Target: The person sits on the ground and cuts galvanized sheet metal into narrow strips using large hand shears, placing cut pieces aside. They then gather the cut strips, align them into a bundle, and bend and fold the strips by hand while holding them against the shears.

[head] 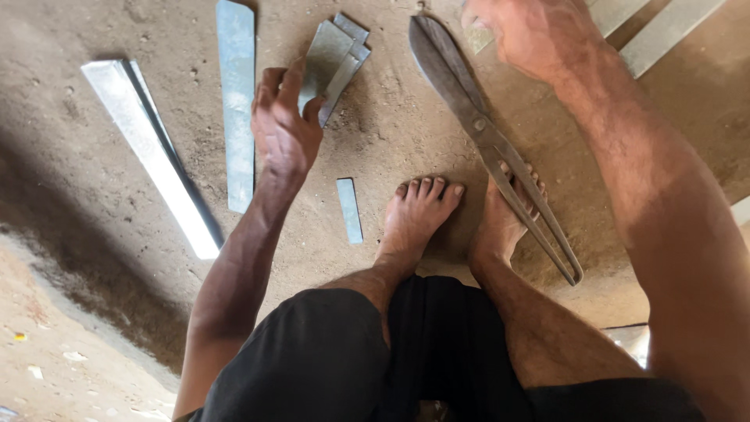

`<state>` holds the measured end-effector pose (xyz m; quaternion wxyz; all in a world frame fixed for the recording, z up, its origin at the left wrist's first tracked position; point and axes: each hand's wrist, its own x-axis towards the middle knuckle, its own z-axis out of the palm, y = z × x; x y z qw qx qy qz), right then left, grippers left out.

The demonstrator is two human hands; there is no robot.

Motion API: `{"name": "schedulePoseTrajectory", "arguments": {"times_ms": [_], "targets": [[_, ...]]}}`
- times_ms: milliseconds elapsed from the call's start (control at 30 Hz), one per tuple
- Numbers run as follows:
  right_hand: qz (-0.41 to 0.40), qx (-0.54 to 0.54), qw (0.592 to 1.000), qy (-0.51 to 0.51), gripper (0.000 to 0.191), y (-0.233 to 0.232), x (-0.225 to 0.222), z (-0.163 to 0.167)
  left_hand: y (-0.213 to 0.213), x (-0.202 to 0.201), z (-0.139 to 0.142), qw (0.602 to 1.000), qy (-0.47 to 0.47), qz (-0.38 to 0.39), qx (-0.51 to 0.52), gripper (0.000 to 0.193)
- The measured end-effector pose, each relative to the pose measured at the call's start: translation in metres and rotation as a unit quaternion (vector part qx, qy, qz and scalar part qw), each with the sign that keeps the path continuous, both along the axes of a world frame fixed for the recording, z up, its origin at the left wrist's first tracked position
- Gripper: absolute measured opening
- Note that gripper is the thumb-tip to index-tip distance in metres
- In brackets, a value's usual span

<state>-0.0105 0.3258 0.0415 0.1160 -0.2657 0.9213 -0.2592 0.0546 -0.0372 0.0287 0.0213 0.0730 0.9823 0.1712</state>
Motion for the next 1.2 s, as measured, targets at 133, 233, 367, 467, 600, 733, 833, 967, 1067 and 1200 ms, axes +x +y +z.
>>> {"name": "schedulePoseTrajectory", "arguments": {"times_ms": [133, 233, 367, 467, 600, 733, 833, 967, 1067, 1200], "targets": [[0.073, -0.084, 0.978, 0.178, 0.022, -0.005, 0.033, 0.035, -0.006, -0.011, 0.0, 0.994, 0.078, -0.074, -0.004, 0.054], [-0.047, -0.153, 0.974, 0.162, 0.005, -0.009, 0.074, 0.034, -0.01, -0.013, -0.004, 0.997, 0.032, -0.054, 0.046, 0.049], [-0.424, -0.278, 0.847, -0.159, 0.029, -0.01, 0.12, -0.004, -0.013, -0.01, -0.013, 0.994, 0.091, -0.058, -0.005, 0.045], [-0.432, -0.284, 0.796, -0.315, 0.017, -0.007, 0.13, -0.032, -0.01, -0.014, -0.016, 0.978, 0.121, -0.126, 0.112, 0.038], [-0.394, -0.439, 0.724, -0.358, 0.014, -0.014, 0.114, -0.039, 0.018, -0.029, -0.01, 0.9, -0.075, -0.155, 0.401, 0.021], [-0.336, -0.456, 0.771, -0.292, 0.017, -0.021, 0.112, -0.012, 0.088, -0.03, 0.002, 0.734, -0.271, -0.11, 0.613, 0.049], [-0.33, -0.433, 0.785, -0.296, 0.009, -0.021, 0.132, 0.016, 0.153, -0.025, -0.002, 0.722, -0.318, -0.062, 0.611, 0.049], [-0.308, -0.372, 0.841, -0.245, 0.007, -0.014, 0.139, 0.037, 0.194, -0.011, -0.009, 0.585, -0.378, -0.039, 0.717, 0.074], [-0.37, -0.357, 0.814, -0.271, 0.014, -0.011, 0.147, 0.05, 0.203, -0.008, -0.014, 0.518, -0.442, 0.001, 0.732, 0.079], [-0.334, -0.428, 0.825, -0.158, 0.051, -0.019, 0.166, 0.056, 0.212, -0.006, -0.016, 0.519, -0.43, 0.023, 0.738, 0.086]]}}
